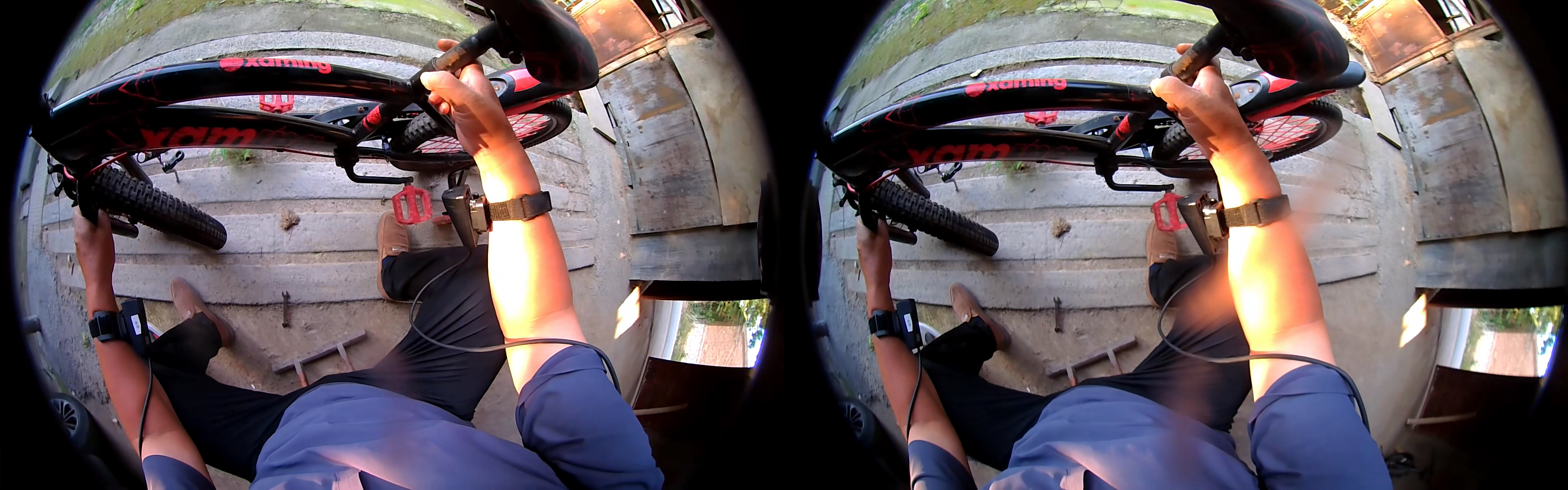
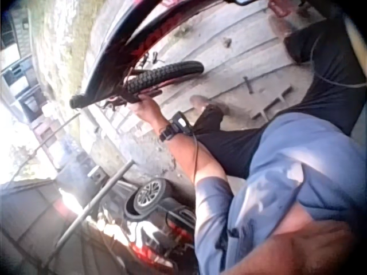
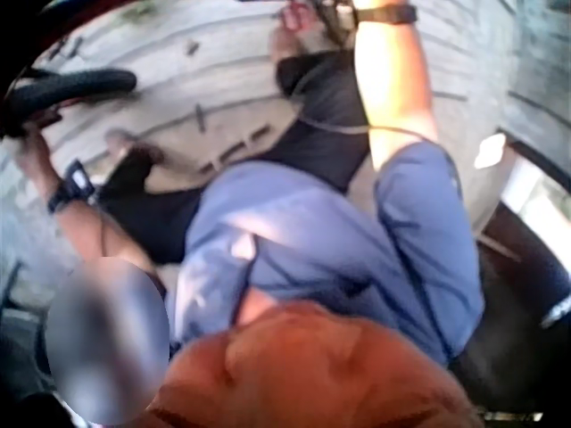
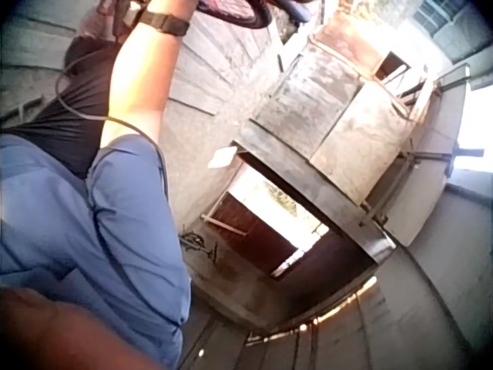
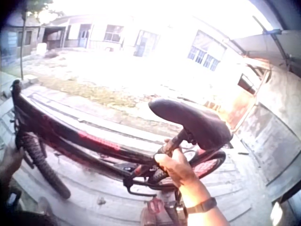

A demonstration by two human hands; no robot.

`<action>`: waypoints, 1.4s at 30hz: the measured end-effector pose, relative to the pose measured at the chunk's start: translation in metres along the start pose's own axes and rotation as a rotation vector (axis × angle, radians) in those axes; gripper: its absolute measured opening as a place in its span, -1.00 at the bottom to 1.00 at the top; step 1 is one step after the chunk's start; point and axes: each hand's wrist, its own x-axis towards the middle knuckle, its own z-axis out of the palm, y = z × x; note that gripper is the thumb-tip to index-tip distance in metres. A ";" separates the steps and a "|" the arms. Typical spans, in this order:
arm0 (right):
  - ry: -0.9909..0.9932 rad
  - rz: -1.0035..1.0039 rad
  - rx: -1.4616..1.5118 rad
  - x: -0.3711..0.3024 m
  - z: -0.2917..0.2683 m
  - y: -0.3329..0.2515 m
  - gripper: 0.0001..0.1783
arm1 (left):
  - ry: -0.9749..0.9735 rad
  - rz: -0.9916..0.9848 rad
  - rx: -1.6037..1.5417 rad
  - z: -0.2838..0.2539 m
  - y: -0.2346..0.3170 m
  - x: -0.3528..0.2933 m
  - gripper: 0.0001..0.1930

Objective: The person is repairing a bicycle by first adjusting the front wheel and brake cables. They then remove the seat post and saddle from the frame, inspect the components, and reinsert the seat post into the frame, tightening the clamp to secure it.

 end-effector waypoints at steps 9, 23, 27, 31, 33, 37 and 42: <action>-0.171 -0.034 0.071 -0.009 -0.019 0.008 -0.06 | 0.006 -0.002 -0.051 0.002 -0.001 0.003 -0.70; -0.124 0.099 -0.001 -0.025 -0.052 0.010 -0.40 | 0.006 0.042 -0.026 -0.002 0.002 0.002 -0.71; -0.036 0.012 -0.185 -0.013 -0.057 0.023 -0.45 | -0.002 0.027 -0.002 -0.001 0.002 0.002 -0.71; -0.021 -0.243 -0.220 -0.010 -0.067 0.025 -0.46 | 0.004 0.077 -0.035 0.005 0.003 0.003 -0.71; 0.048 -0.325 -0.073 -0.009 -0.056 0.018 -0.50 | -0.005 0.042 -0.016 0.004 0.003 0.000 -0.72; 0.044 -0.259 -0.015 0.004 -0.039 0.005 -0.57 | 0.012 0.071 -0.035 0.003 0.007 -0.003 -0.73; 0.134 -0.301 0.148 0.019 -0.023 0.006 -0.64 | 0.029 0.122 -0.026 0.005 0.010 -0.005 -0.73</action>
